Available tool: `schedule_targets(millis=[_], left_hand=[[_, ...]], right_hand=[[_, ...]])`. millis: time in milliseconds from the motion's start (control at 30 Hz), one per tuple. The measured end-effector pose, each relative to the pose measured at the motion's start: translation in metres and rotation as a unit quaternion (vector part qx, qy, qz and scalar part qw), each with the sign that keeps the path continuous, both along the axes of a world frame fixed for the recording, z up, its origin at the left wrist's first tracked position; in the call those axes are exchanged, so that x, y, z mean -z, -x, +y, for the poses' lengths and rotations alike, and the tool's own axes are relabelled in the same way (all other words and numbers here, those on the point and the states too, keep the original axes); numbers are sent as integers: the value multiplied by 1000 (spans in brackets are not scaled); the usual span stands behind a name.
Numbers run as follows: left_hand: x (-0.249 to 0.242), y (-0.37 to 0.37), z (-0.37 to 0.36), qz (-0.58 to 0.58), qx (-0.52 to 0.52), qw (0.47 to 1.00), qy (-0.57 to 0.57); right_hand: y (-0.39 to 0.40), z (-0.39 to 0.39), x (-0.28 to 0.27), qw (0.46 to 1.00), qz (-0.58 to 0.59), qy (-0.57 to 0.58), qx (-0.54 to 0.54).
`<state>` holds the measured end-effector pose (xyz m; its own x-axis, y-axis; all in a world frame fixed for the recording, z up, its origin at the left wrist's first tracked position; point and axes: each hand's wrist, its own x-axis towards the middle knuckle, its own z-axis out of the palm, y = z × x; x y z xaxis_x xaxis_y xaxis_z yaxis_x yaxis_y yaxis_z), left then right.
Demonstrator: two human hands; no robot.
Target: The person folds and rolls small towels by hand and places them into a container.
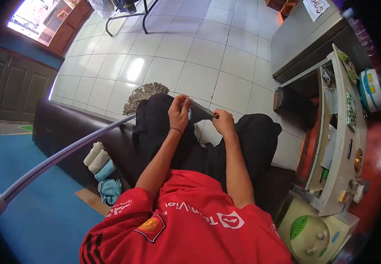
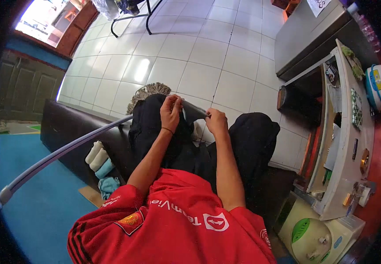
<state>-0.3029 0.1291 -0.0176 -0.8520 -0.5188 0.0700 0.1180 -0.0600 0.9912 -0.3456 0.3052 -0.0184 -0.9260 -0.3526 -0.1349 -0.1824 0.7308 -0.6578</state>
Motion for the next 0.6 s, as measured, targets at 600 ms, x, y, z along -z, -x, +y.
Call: schedule_targets(millis=[600], left_hand=[[-5,-2,-3,-11,-25,999,-40]], right_hand=[[4,-7,3,974,138,173,46]])
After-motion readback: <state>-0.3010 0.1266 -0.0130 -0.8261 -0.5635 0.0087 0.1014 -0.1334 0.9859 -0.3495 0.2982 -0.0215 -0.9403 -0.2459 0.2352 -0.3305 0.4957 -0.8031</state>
